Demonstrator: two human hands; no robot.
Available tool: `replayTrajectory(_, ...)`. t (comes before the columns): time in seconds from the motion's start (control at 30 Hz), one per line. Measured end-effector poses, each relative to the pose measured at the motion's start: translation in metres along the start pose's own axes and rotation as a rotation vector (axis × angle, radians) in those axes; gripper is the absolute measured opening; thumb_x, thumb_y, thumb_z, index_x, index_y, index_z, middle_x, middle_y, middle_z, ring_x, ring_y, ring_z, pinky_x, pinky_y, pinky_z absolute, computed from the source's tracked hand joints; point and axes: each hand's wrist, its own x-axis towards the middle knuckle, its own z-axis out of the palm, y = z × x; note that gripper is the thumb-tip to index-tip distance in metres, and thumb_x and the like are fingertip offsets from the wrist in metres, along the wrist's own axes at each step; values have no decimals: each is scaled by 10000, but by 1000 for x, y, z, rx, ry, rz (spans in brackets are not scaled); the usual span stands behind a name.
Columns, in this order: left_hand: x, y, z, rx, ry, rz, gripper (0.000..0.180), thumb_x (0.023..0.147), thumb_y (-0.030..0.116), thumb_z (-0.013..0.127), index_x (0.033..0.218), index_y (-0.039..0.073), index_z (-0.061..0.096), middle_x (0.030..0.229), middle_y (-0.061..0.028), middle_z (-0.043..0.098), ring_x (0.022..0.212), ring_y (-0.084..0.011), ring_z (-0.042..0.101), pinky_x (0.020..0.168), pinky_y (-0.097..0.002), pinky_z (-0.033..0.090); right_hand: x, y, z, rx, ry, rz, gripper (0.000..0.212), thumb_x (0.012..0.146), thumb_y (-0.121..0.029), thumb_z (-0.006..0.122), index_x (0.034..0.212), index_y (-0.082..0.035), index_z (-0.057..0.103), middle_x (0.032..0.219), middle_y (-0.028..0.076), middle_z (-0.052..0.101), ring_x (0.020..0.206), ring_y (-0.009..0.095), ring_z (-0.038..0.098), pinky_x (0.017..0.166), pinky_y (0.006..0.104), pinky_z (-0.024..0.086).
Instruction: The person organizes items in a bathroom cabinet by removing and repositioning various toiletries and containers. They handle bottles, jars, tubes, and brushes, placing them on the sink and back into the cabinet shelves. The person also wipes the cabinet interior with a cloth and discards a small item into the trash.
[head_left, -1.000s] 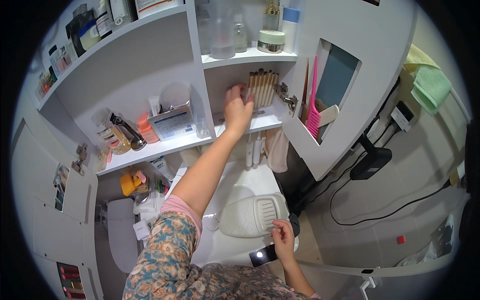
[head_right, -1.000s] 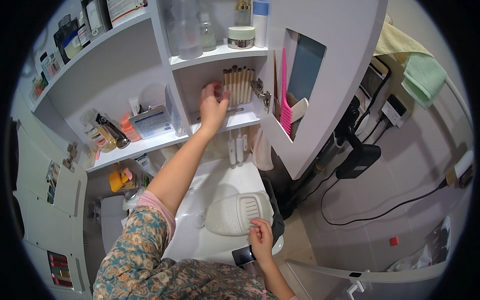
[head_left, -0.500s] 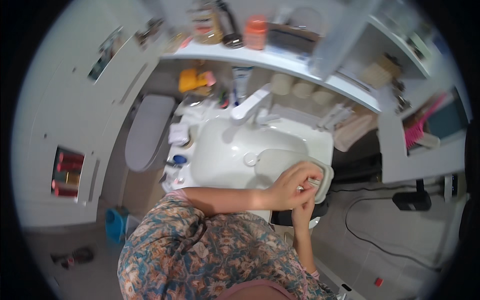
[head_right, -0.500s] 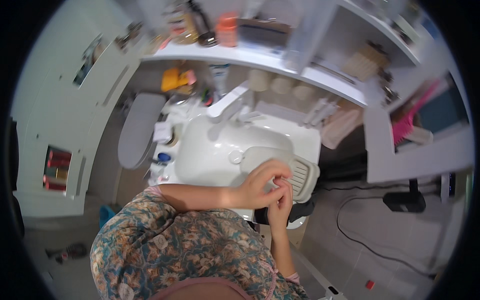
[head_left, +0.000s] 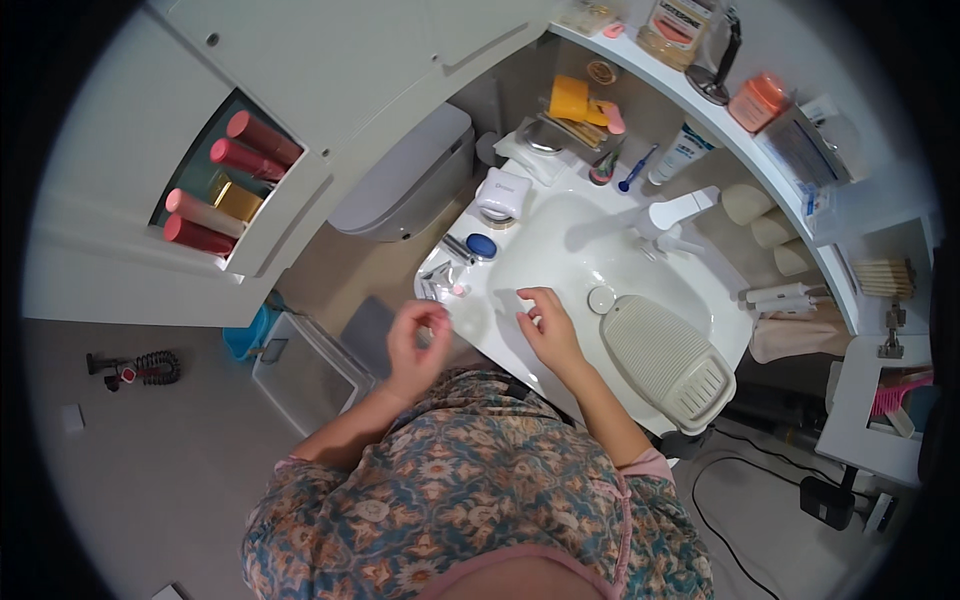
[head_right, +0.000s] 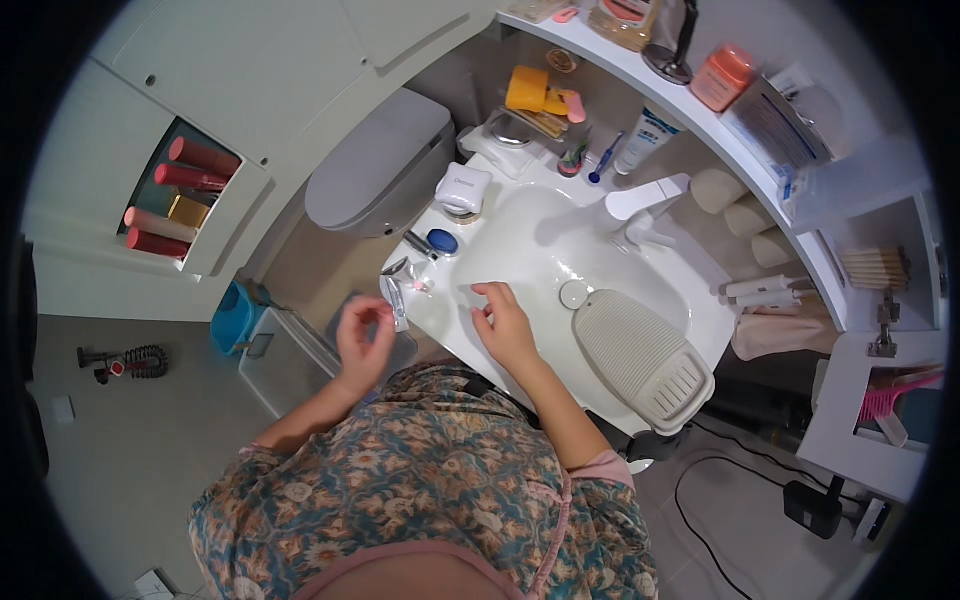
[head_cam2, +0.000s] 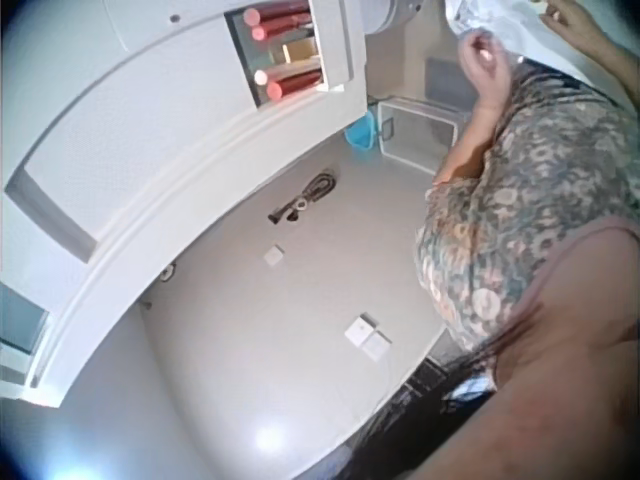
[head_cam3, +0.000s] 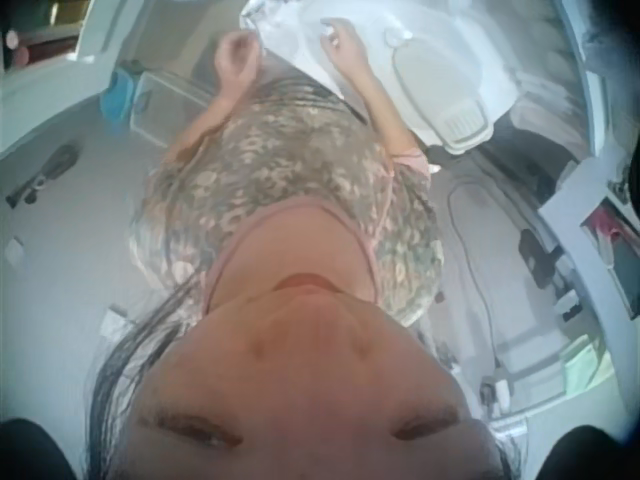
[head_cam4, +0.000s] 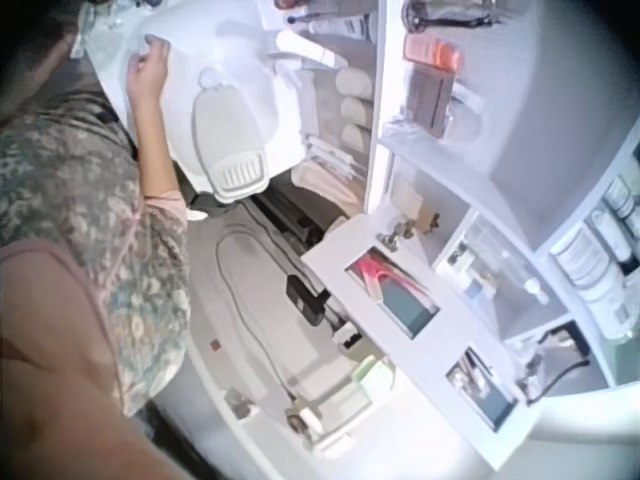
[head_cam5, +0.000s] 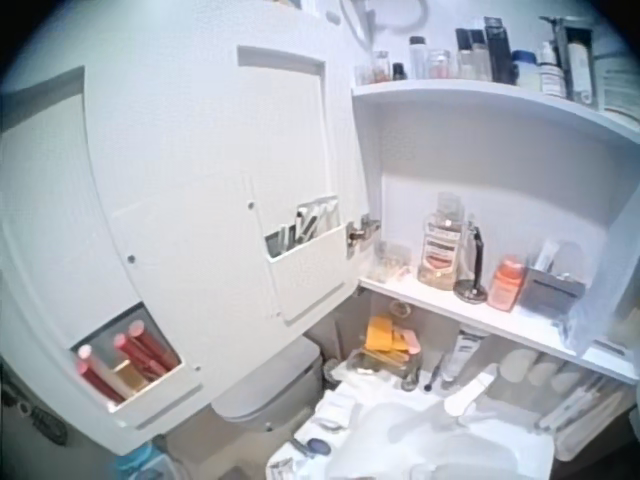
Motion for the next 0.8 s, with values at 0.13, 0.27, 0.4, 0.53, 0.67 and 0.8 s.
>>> replayTrajectory(0.13,4,-52,-41,32,155,-204,172,882,51,600,1045,12,561,935,-53,596,753,-104,560,670,-232,470,12,-4,43,-95,-98,-53,343,801,-71,642,1130,-54,546,1058,114,542,743,202,600,637,314,499)
replayTrajectory(0.27,3,-94,-60,83,106,-298,215,896,111,599,1090,25,561,967,-56,602,793,-111,568,682,-245,478,24,5,70,-124,-55,-20,343,789,-66,628,1119,-43,541,1068,118,541,729,211,601,655,333,496)
replayTrajectory(0.4,8,-113,-62,25,60,-319,228,896,106,598,1107,27,561,982,-50,602,834,-114,568,711,-250,478,53,25,69,-186,106,72,344,774,-48,609,1108,-27,531,1080,132,534,720,220,599,660,350,491)
replayTrajectory(0.53,24,-121,-61,-88,42,-332,219,903,99,591,1111,38,556,976,-37,597,846,-104,563,722,-238,465,80,34,68,-209,171,44,405,769,-66,636,1150,-23,506,1094,146,529,709,230,598,662,357,489)
replayTrajectory(0.67,45,-121,-63,-121,7,-330,220,906,99,593,1115,50,546,970,-27,592,879,-90,554,721,-234,454,96,31,78,-367,162,-18,486,744,-81,679,1197,-71,503,1131,98,537,743,242,609,651,361,498)
replayTrajectory(0.8,66,-121,-61,-70,-40,-332,217,903,98,594,1108,51,541,971,-29,595,883,-89,556,729,-237,456,102,33,82,-499,171,-110,513,729,-84,694,1213,-111,525,1134,62,549,820,268,631,664,372,520)
